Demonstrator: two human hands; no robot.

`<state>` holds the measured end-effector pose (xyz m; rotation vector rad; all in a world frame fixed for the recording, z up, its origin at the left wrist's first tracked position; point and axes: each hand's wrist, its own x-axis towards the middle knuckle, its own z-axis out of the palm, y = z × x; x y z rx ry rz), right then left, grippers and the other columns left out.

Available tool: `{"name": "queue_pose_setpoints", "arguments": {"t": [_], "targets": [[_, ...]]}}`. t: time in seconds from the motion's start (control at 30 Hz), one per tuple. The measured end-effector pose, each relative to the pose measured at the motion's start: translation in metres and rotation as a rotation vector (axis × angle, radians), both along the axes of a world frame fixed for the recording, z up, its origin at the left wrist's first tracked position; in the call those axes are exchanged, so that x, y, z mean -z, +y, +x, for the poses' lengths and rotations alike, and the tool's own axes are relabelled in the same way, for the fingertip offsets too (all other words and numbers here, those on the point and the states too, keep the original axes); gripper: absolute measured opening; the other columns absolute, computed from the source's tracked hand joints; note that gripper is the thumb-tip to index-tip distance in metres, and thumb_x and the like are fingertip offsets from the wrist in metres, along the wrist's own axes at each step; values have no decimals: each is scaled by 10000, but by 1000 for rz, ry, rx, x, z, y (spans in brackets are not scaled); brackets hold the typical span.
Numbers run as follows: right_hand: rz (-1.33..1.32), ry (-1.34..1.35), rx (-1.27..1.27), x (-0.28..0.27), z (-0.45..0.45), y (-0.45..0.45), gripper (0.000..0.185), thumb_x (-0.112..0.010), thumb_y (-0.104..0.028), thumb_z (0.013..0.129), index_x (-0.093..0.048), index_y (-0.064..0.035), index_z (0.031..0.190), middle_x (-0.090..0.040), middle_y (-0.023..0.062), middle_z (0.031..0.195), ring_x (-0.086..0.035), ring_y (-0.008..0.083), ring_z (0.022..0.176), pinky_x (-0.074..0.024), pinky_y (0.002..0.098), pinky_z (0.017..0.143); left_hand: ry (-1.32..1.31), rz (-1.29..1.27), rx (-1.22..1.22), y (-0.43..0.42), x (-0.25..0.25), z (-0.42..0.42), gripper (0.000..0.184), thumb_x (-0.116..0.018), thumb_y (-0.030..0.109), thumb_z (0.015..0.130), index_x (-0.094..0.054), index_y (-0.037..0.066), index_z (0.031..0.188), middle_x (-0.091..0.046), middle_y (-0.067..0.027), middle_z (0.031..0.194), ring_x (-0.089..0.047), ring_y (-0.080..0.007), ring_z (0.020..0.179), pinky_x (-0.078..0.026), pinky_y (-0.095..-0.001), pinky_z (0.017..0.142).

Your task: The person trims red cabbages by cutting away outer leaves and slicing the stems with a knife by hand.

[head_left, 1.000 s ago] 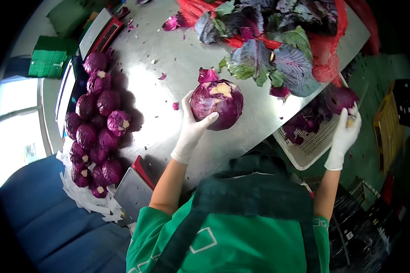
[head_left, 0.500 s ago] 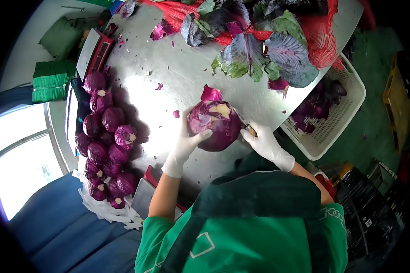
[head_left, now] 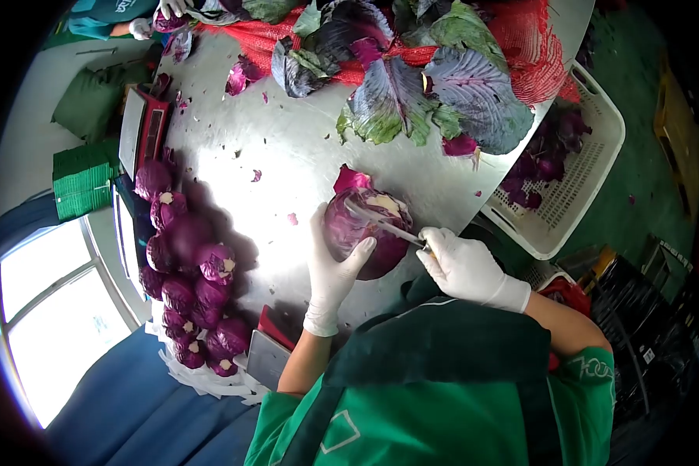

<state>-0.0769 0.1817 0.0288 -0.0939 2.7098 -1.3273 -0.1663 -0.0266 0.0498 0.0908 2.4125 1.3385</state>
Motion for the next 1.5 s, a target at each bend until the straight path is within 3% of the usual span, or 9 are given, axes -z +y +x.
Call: {"name": "queue_pose_setpoints", "arguments": {"t": [0.67, 0.8, 0.93, 1.03, 1.2, 1.27, 1.37, 1.47, 1.5], "targets": [[45, -344, -172, 24, -32, 6, 216, -557, -152, 908, -430, 8, 976, -602, 196, 672, -617, 403, 620, -498, 499, 552, 30, -59, -33, -2, 12, 0, 871, -855, 237, 702, -388, -42, 1382, -462, -240, 1356, -491, -351, 1241, -384, -423, 1064], [132, -495, -229, 77, -30, 5, 248, -532, -126, 863, -509, 32, 1053, -655, 234, 767, -633, 447, 731, -497, 542, 659, 289, -282, 184, 10, 1, 7, 951, -869, 337, 668, -382, -33, 1396, -436, -256, 1366, -442, -398, 1269, -357, -475, 1077], [-27, -552, -119, 66, -47, -6, 373, -472, -179, 930, -428, 27, 1238, -653, 275, 842, -619, 482, 782, -495, 546, 720, -69, 150, -119, -13, 14, 8, 928, -853, 306, 692, -368, -33, 1406, -411, -217, 1398, -443, -323, 1289, -360, -435, 1079], [-484, -830, 60, 38, -51, -16, 359, -538, -190, 947, -492, -68, 1282, -655, 167, 769, -654, 272, 649, -531, 403, 652, -147, 328, -54, -53, 25, 17, 1049, -838, 344, 733, -201, -1, 1492, -338, -178, 1459, -369, -293, 1358, -297, -413, 1131], [-743, -827, 79, 43, -49, -33, 508, -583, -128, 932, -432, -85, 1415, -619, 102, 787, -550, 101, 652, -502, 290, 676, -358, 467, -198, -81, 20, 25, 1079, -799, 408, 760, -126, 67, 1530, -277, -153, 1513, -286, -286, 1408, -241, -425, 1162], [-631, -358, 72, 49, -50, -37, 359, -591, -117, 939, -527, -36, 1283, -497, 1, 660, -464, 63, 569, -432, 250, 554, -322, 568, -240, -83, 29, 20, 1061, -776, 517, 742, -184, 80, 1506, -340, -161, 1491, -342, -289, 1389, -290, -437, 1147], [-516, -253, 65, 37, -66, -24, 143, -605, -111, 929, -574, -20, 1036, -470, -9, 647, -432, 62, 588, -392, 271, 538, -188, 619, -229, -72, 39, 4, 1043, -699, 695, 739, -218, 98, 1446, -387, -156, 1456, -429, -283, 1323, -364, -431, 1104], [-419, -102, 44, 32, -81, -14, 130, -608, -132, 930, -558, -15, 902, -464, 1, 637, -427, 72, 587, -374, 284, 535, -168, 615, -170, -61, 34, -21, 798, -660, 528, 854, -270, 65, 1374, -390, -151, 1402, -361, -271, 1343, -322, -423, 1108], [-389, -26, 26, 28, -88, -11, 127, -603, -132, 931, -583, -8, 950, -464, 6, 643, -434, 85, 592, -395, 284, 554, -171, 601, -200, -49, 18, -28, 625, -671, 367, 892, -299, 51, 1283, -418, -155, 1360, -453, -255, 1263, -481, -360, 955]]}}
